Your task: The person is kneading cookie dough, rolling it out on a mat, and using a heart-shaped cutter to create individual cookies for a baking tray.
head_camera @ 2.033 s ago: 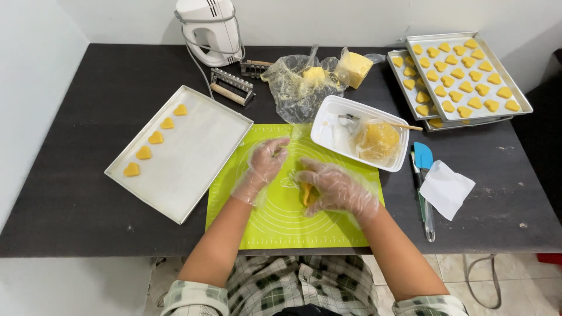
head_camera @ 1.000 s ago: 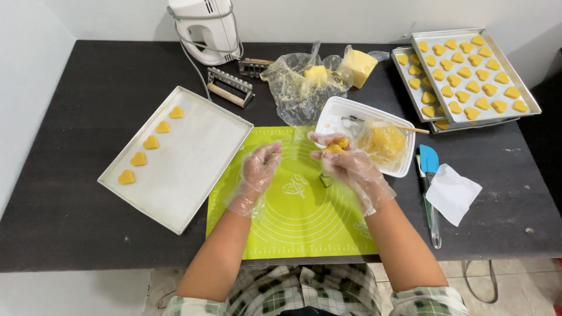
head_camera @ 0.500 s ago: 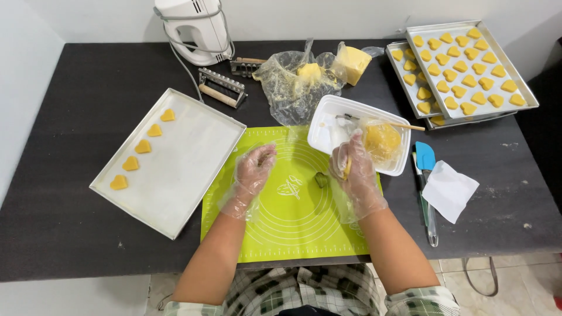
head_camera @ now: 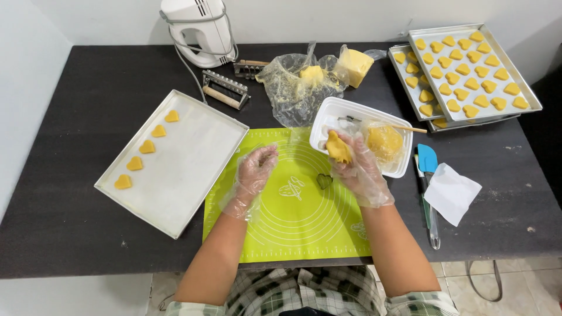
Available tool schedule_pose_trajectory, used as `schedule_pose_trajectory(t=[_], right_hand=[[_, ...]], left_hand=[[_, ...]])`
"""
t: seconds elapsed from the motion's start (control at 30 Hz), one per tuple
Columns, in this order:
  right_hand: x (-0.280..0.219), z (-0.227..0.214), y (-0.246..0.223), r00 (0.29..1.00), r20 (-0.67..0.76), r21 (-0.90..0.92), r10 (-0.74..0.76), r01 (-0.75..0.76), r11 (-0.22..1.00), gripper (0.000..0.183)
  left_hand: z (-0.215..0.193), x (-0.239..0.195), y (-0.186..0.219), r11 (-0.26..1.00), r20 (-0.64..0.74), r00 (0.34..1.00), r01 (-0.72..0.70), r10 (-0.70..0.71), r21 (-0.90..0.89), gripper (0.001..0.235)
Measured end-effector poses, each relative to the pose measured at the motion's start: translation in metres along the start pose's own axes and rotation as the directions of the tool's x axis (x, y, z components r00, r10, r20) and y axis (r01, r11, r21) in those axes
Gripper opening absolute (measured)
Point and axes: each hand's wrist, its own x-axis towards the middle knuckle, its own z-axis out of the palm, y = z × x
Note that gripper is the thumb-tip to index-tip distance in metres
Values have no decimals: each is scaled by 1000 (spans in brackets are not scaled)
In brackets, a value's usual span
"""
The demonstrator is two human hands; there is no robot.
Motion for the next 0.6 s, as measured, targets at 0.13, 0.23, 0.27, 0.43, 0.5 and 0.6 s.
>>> schedule_pose_trajectory(t=[0.13,0.23,0.27,0.43,0.5,0.6], right_hand=[[1,-17,14,998,-49,-115,-51,45,992,39],[1,-22,20,998,54,221,46,-56,974,23],[-1,-8,17,1000,28,92,5,-7,996,12],[2,-15,16,999,-23,-179,-31,26,983,25],[2,-12,14,955,194,-379,-222,282,882,71],[-13,19,11,940,79,-380,-331,335,862,69]], left_hand=[[2,-1,-4,996,-4,1000,25,-25,-91,32],[6,-5,-4,952,33,996,84,-78,-293,36],[6,-6,2,938,37,995,104,-98,-331,37],[6,-12,33,899,37,984,173,-172,-402,38],[7,-13,41,885,61,974,226,-220,-408,36],[21,-14,49,865,86,974,227,-212,-447,36]])
